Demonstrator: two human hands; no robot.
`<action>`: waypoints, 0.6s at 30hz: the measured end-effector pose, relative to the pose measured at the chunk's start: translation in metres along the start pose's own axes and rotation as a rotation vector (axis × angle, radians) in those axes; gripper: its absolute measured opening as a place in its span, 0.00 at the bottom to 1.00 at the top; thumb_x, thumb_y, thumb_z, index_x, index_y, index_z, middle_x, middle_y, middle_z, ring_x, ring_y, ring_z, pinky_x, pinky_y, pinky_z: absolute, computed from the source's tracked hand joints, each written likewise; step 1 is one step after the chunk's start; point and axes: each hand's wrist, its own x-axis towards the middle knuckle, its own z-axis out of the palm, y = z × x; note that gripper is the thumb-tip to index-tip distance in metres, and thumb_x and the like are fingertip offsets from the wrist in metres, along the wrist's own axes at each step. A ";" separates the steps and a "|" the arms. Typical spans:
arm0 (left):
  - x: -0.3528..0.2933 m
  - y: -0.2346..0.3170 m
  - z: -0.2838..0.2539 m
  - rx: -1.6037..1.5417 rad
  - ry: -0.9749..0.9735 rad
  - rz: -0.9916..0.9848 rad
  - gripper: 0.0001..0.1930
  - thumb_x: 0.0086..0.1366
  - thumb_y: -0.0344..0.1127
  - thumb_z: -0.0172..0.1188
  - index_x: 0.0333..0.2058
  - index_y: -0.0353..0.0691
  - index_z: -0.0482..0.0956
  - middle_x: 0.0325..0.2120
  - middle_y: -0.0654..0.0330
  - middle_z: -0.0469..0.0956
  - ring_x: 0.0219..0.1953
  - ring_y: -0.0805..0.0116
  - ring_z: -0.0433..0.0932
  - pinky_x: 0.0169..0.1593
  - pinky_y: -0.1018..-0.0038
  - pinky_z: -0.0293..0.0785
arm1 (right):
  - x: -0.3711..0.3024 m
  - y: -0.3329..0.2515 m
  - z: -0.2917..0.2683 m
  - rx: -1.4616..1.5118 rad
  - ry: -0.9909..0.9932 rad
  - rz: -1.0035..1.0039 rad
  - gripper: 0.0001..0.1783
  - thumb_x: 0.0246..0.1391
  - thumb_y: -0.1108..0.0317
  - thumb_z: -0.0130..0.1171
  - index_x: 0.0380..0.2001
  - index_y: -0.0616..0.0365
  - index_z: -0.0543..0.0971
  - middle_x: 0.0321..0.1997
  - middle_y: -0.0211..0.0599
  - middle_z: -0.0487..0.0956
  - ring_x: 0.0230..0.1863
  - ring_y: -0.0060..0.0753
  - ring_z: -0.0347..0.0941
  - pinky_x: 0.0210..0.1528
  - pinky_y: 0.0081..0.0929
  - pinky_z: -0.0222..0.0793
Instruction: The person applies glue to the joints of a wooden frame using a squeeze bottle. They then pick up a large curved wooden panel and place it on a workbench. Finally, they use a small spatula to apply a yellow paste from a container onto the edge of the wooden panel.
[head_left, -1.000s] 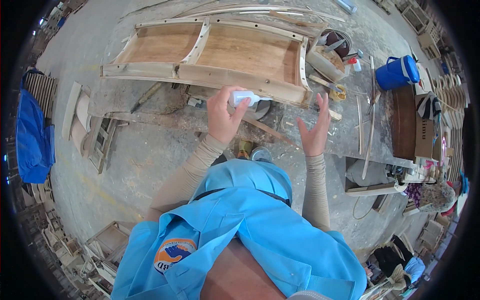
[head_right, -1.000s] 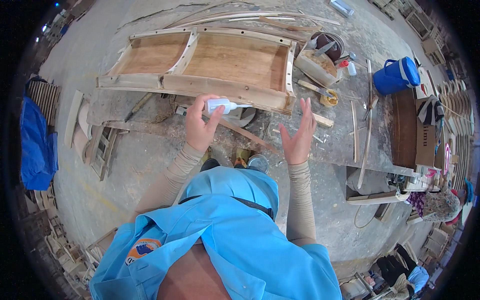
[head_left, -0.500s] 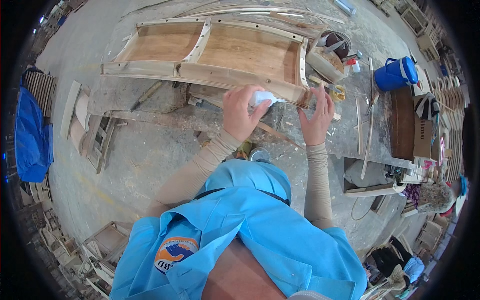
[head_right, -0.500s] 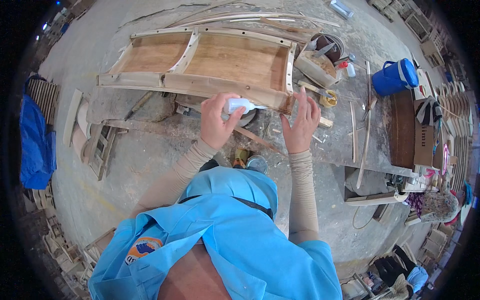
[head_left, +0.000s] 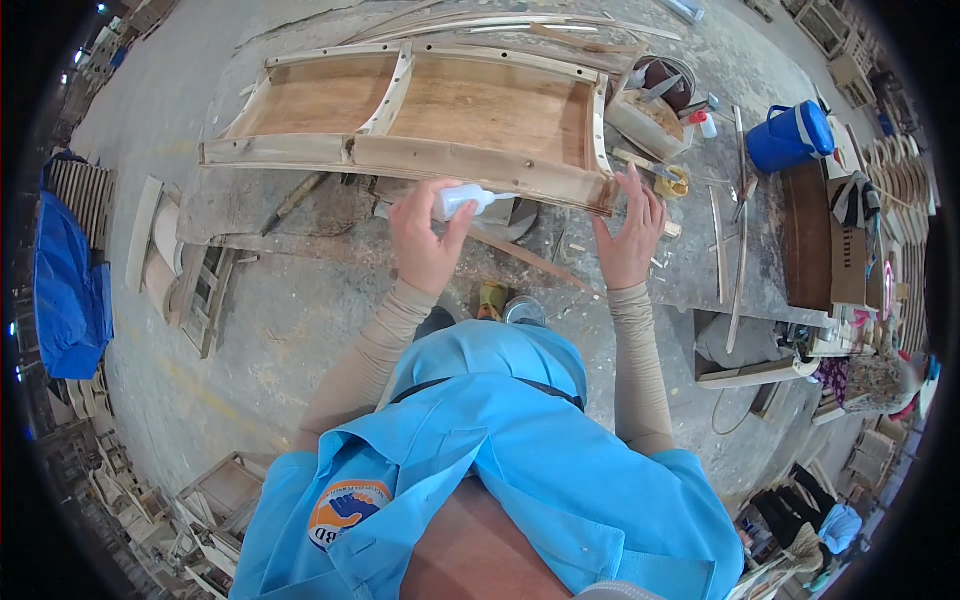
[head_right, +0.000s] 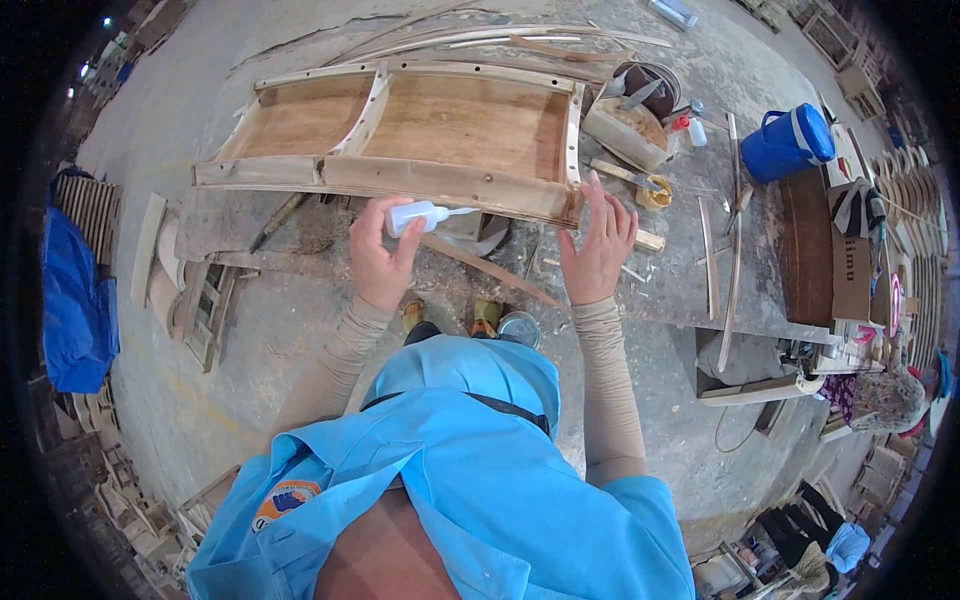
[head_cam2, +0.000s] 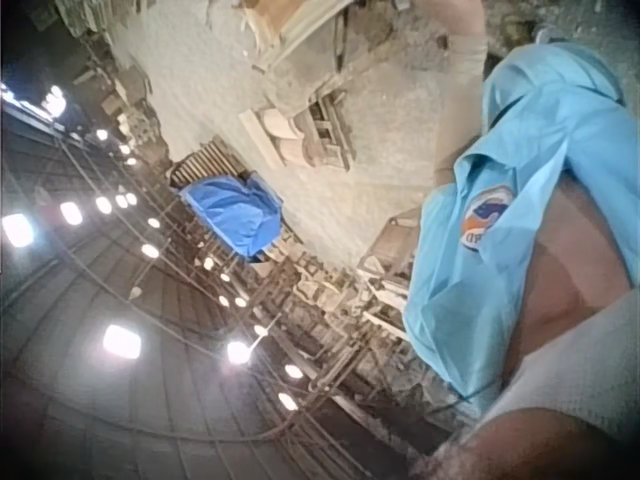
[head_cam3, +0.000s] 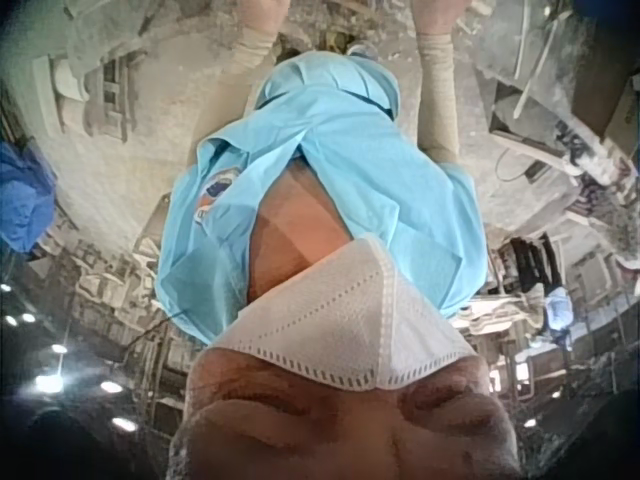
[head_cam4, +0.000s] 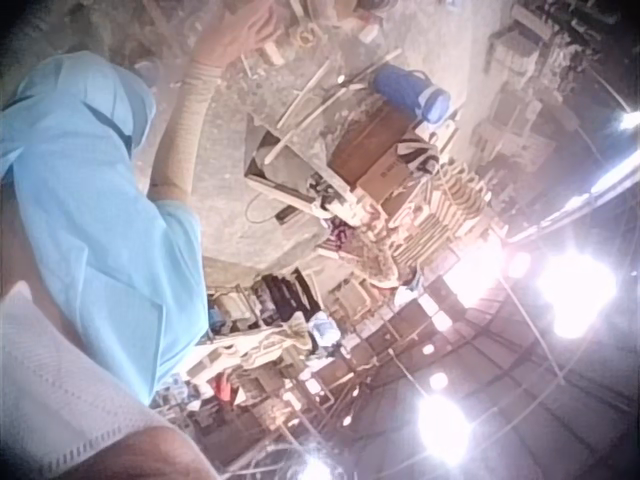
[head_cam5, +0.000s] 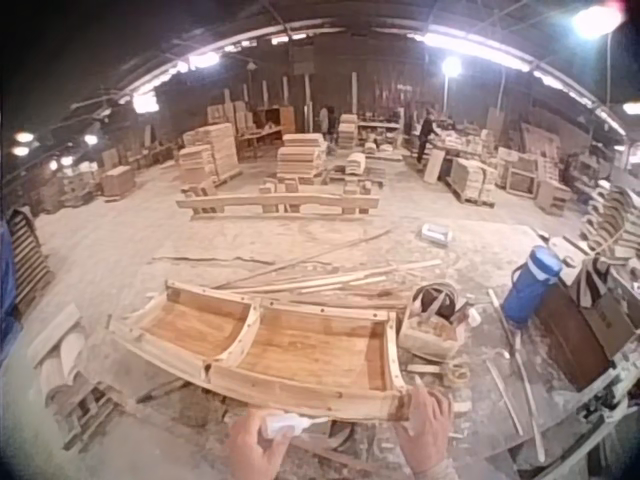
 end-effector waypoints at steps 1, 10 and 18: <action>0.000 0.003 0.004 0.012 -0.003 0.013 0.13 0.57 0.40 0.63 0.38 0.43 0.75 0.30 0.60 0.77 0.34 0.59 0.74 0.42 0.66 0.63 | 0.000 0.000 0.000 0.000 0.001 -0.003 0.52 0.34 0.73 0.68 0.66 0.49 0.55 0.57 0.25 0.71 0.60 0.38 0.61 0.67 0.51 0.42; 0.007 0.024 0.032 0.044 -0.096 0.126 0.14 0.57 0.42 0.63 0.39 0.43 0.75 0.33 0.61 0.77 0.39 0.60 0.74 0.48 0.66 0.60 | -0.002 -0.004 0.002 -0.024 0.008 0.018 0.51 0.35 0.73 0.68 0.65 0.50 0.56 0.58 0.25 0.70 0.60 0.38 0.61 0.67 0.51 0.41; 0.005 0.002 0.007 0.068 0.007 0.095 0.13 0.57 0.42 0.63 0.38 0.44 0.75 0.30 0.62 0.77 0.34 0.61 0.74 0.43 0.66 0.61 | -0.004 -0.001 0.003 -0.022 0.008 0.037 0.50 0.36 0.72 0.68 0.65 0.47 0.57 0.58 0.24 0.70 0.60 0.36 0.61 0.68 0.52 0.39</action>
